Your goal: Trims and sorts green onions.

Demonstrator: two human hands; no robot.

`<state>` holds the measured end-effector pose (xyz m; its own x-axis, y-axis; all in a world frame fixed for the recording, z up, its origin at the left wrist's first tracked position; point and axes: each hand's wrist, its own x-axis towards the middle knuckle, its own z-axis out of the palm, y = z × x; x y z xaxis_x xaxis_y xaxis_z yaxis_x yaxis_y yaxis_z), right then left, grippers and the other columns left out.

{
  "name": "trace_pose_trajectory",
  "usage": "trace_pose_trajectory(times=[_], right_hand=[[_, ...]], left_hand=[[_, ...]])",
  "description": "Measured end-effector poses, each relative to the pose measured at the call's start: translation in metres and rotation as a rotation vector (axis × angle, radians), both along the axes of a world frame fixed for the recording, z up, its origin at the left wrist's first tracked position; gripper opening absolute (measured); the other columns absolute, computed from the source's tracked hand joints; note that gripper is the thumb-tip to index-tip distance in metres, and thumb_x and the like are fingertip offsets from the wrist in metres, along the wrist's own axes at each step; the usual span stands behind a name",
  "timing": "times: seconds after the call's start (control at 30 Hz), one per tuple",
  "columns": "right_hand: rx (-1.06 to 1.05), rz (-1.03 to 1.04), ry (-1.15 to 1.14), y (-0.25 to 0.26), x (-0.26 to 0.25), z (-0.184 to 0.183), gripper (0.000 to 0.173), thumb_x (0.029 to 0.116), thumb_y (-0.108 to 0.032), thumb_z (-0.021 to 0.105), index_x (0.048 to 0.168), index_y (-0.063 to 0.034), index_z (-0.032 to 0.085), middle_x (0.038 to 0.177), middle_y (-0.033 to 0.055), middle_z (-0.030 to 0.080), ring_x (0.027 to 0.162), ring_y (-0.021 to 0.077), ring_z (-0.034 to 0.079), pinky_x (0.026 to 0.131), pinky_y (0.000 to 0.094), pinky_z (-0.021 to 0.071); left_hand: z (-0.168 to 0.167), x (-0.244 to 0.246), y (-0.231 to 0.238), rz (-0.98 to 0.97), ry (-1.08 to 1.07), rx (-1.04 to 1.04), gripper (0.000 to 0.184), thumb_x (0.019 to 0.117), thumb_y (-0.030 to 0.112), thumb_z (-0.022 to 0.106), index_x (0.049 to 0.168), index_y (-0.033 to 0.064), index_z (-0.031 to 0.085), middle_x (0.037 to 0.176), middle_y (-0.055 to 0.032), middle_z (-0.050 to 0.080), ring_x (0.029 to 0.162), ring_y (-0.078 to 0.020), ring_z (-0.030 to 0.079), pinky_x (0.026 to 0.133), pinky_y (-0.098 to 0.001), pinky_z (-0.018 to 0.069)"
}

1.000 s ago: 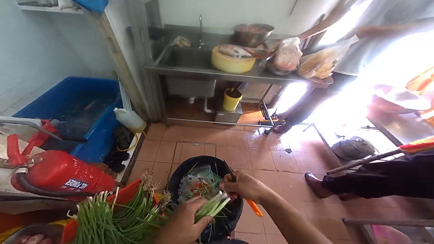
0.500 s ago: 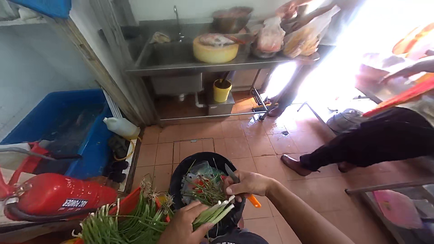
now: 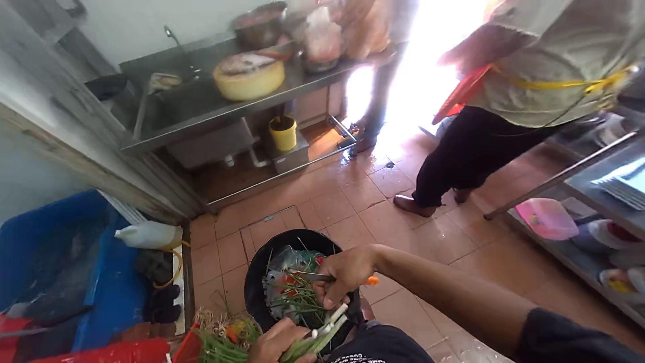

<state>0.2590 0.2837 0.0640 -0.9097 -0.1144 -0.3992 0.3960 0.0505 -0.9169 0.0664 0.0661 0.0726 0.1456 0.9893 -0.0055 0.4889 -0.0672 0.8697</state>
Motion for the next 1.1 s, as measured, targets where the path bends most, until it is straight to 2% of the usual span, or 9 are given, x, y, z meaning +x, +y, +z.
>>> trace_pose_trajectory(times=[0.1,0.23,0.37,0.47,0.57,0.8,0.93,1.0,1.1], right_hand=[[-0.072,-0.129,-0.040,-0.011,-0.002,-0.019,0.008,0.1024,-0.016,0.059,0.103,-0.0090,0.062,0.078,-0.0028,0.063,0.056,0.0015,0.050,0.050,0.0192,0.0394],[-0.069,-0.424,-0.057,-0.029,0.000,-0.046,0.011,0.1025,-0.019,0.058,0.107,-0.0101,0.060,0.079,-0.0032,0.062,0.059,0.0040,0.054,0.053,0.0218,0.0441],[0.049,-0.755,-0.088,-0.044,0.002,-0.076,0.021,0.1014,-0.022,0.059,0.113,-0.0049,0.062,0.084,0.0028,0.062,0.065,0.0111,0.058,0.061,0.0297,0.0509],[0.300,-0.640,-0.102,-0.049,0.003,-0.098,0.038,0.0953,-0.016,0.064,0.132,-0.0084,0.062,0.110,0.0127,0.068,0.097,0.0247,0.067,0.089,0.0464,0.0554],[0.376,-0.555,-0.097,-0.053,-0.004,-0.086,0.047,0.0970,-0.028,0.064,0.141,-0.0128,0.059,0.137,0.0159,0.059,0.124,0.0283,0.060,0.105,0.0484,0.0494],[-0.174,-0.822,0.293,-0.054,-0.042,-0.018,0.030,0.1058,-0.031,0.054,0.119,-0.0053,0.061,0.096,0.0030,0.068,0.070,0.0096,0.063,0.063,0.0263,0.0550],[0.029,-0.943,0.199,-0.043,-0.062,-0.025,0.038,0.1097,-0.033,0.042,0.094,-0.0067,0.064,0.073,0.0011,0.062,0.060,0.0101,0.059,0.059,0.0285,0.0518],[-0.006,-0.963,0.199,-0.034,-0.059,-0.031,0.050,0.1119,-0.037,0.030,0.102,-0.0037,0.066,0.078,0.0030,0.066,0.063,0.0108,0.060,0.059,0.0283,0.0507],[-0.262,-1.005,0.034,-0.025,-0.042,-0.053,0.052,0.1119,-0.044,0.029,0.115,-0.0058,0.064,0.071,0.0006,0.061,0.053,0.0077,0.052,0.047,0.0223,0.0422]], left_hand=[[0.005,0.005,0.001,0.085,-0.144,-0.020,0.026,0.0911,0.016,0.075,0.108,-0.0029,0.073,0.100,-0.0102,0.071,0.091,-0.0103,0.068,0.083,-0.0289,0.0584],[-0.002,0.009,0.004,0.307,-0.487,-0.191,0.048,0.0879,0.017,0.076,0.130,0.0003,0.061,0.092,-0.0029,0.068,0.064,-0.0103,0.065,0.056,-0.0291,0.0595],[-0.023,0.009,0.003,0.343,-0.882,-0.238,0.060,0.0792,0.027,0.087,0.129,0.0059,0.060,0.081,-0.0032,0.067,0.054,-0.0097,0.061,0.051,-0.0268,0.0556],[-0.033,0.011,0.004,0.424,-1.036,-0.213,0.039,0.0892,0.017,0.076,0.120,0.0042,0.056,0.077,-0.0072,0.066,0.054,-0.0121,0.061,0.051,-0.0267,0.0551],[-0.042,0.004,0.009,0.480,-1.168,-0.220,0.028,0.0982,0.023,0.067,0.114,0.0022,0.056,0.080,-0.0087,0.063,0.054,-0.0129,0.061,0.052,-0.0271,0.0560],[-0.043,0.010,0.017,0.471,-1.052,-0.296,0.035,0.1015,0.030,0.060,0.118,-0.0004,0.056,0.080,-0.0112,0.068,0.059,-0.0142,0.065,0.053,-0.0262,0.0562],[-0.040,0.008,0.024,0.481,-0.873,-0.238,0.070,0.0713,0.038,0.092,0.116,0.0023,0.052,0.073,-0.0022,0.064,0.055,-0.0099,0.060,0.052,-0.0254,0.0530],[-0.022,-0.012,0.036,0.586,-0.723,-0.194,0.055,0.0714,0.027,0.086,0.112,0.0021,0.059,0.069,0.0011,0.061,0.054,-0.0091,0.058,0.052,-0.0268,0.0530],[0.011,-0.074,0.047,0.758,-0.848,0.075,0.004,0.0934,0.014,0.058,0.096,0.0123,0.060,0.062,0.0043,0.056,0.054,-0.0063,0.056,0.056,-0.0249,0.0529]])
